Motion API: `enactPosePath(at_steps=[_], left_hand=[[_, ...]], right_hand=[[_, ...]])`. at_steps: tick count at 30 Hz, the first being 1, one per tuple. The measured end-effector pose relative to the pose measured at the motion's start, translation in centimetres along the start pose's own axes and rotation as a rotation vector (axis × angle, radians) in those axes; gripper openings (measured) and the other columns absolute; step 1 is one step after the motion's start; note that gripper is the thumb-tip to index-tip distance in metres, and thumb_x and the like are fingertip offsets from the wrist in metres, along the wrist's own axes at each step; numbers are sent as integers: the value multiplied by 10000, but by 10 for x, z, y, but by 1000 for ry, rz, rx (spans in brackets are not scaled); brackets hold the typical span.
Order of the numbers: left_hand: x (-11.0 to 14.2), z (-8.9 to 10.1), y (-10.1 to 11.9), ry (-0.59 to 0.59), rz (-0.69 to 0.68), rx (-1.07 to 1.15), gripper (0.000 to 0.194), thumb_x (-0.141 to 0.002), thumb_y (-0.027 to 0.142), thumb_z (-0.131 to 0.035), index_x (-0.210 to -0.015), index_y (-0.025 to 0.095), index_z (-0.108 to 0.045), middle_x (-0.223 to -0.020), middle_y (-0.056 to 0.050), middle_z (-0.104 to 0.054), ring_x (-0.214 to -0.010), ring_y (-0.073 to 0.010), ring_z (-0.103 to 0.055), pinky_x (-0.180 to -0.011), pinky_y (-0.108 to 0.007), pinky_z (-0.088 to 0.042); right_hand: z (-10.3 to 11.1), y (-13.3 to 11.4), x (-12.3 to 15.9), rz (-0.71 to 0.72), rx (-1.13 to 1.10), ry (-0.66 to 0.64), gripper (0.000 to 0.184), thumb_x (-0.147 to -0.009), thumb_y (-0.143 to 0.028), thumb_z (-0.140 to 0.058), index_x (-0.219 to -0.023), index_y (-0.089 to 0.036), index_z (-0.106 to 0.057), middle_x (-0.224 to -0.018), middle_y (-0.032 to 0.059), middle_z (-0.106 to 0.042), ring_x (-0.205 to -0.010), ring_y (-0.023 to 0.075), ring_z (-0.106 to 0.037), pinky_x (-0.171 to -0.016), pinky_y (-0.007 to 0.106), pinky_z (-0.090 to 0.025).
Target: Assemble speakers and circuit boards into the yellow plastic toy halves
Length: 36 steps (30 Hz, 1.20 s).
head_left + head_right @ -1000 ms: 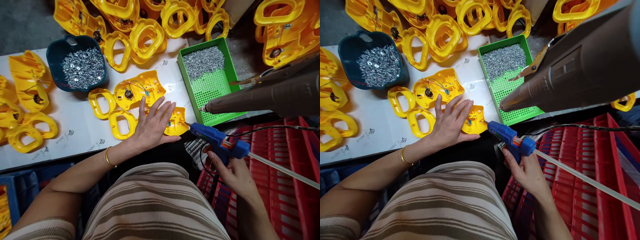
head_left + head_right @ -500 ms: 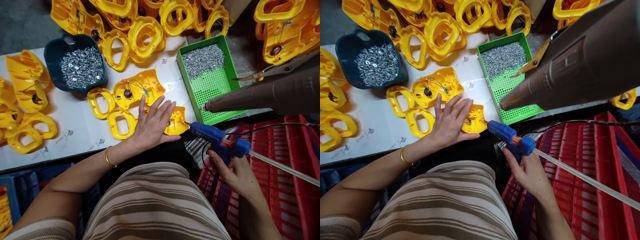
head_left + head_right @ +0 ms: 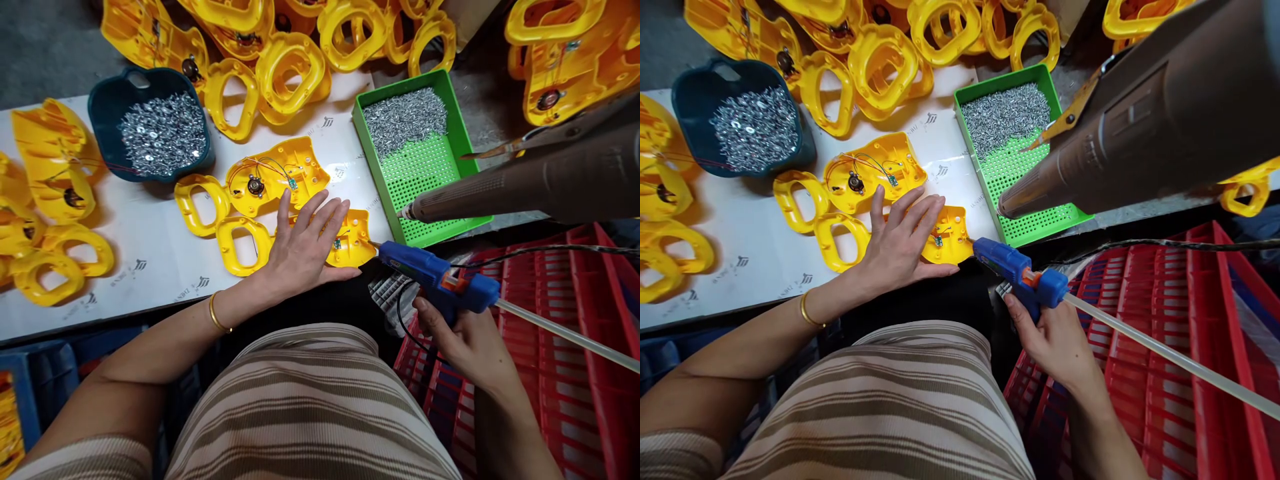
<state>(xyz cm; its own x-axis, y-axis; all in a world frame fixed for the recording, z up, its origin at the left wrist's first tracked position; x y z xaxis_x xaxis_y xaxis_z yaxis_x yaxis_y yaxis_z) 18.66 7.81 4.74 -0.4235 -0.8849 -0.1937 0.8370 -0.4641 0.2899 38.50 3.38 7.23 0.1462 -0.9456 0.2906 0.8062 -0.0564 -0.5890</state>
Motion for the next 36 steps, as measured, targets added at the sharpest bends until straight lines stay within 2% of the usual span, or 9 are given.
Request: enactPosePath(at_steps=[4,8,12,16,20,22,25,30,36], left_hand=[[0,-1,-3,-4,3,18,952,-816,767,-534,-1483,108,-369,-1452,-167,-510,-1408,-361,-373,-1209,-580,26],[0,-2,-5,-3,7,46,955,-814,799,-490,-1496,144,-358,-1452,-163,-513,-1414,-356,-370,-1209,-565,49],[3,-1,-2,11,-18,58,941,-835,798,-450,-1503,145,-341,-1446,-164,-520,-1408,-347,-382,-1203,-572,41],[0,14,-13,81,22,63,837,-859,790,-407,-1472,222,-407,-1461,-128,-513,-1393,-331,-396,-1199,-537,-83],[-17,27,-58,136,195,13,776,-887,735,-420,-1485,240,-386,-1523,-137,-430,-1426,-349,-332,-1176,-544,-146],[-28,26,-76,122,218,-15,854,-855,763,-448,-1496,206,-357,-1533,-170,-400,-1431,-373,-307,-1164,-568,-149],[-41,16,-89,69,195,-19,890,-829,779,-478,-1480,182,-366,-1510,-186,-421,-1409,-380,-329,-1154,-580,-164],[-44,10,-87,69,170,52,817,-856,716,-516,-1472,199,-369,-1487,-187,-431,-1390,-354,-364,-1156,-554,-205],[-44,12,-82,77,130,80,860,-823,701,-589,-1489,213,-348,-1467,-184,-430,-1381,-330,-371,-1167,-533,-212]], right_hand=[[-9,9,3,-101,-153,-133,399,-911,-517,-557,-660,-209,-524,-482,-24,-470,-425,122,-436,-407,257,-328],[-25,7,10,-173,-546,-297,347,-919,-479,-577,-730,-189,-555,-529,-2,-564,-454,130,-522,-437,243,-412],[-22,-6,9,-97,-865,-227,327,-895,-511,-585,-908,-185,-582,-665,30,-636,-428,139,-528,-406,277,-437],[-15,-8,1,-46,-700,-56,382,-901,-560,-568,-952,-186,-630,-675,44,-640,-542,173,-593,-481,297,-492],[-9,-14,-20,10,-430,61,394,-921,-546,-547,-1035,-183,-649,-872,90,-681,-679,196,-634,-595,329,-538],[-7,-22,-35,53,-319,79,381,-925,-526,-546,-1034,-178,-654,-908,108,-689,-728,220,-652,-607,336,-538],[-7,-36,-56,120,-222,63,358,-939,-485,-529,-1057,-173,-658,-954,128,-707,-770,246,-671,-630,355,-544],[-4,-52,-74,182,-64,62,314,-947,-466,-510,-887,-198,-660,-697,76,-674,-606,224,-623,-582,343,-490],[-4,-52,-91,151,-2,58,495,-930,-578,-478,-597,-213,-504,-434,-1,-467,-372,137,-438,-412,289,-291]])
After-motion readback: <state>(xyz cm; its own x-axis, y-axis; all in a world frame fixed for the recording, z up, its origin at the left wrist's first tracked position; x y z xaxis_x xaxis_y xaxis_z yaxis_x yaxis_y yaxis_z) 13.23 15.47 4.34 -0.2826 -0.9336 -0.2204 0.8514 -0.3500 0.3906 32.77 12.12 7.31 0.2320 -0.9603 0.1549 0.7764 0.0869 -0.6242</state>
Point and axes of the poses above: each hand's wrist, its own x-axis away from the middle knuckle, its own z-axis out of the back of the hand, y = z × x, the point moved 10 cm from there along -x, towards the middle knuckle
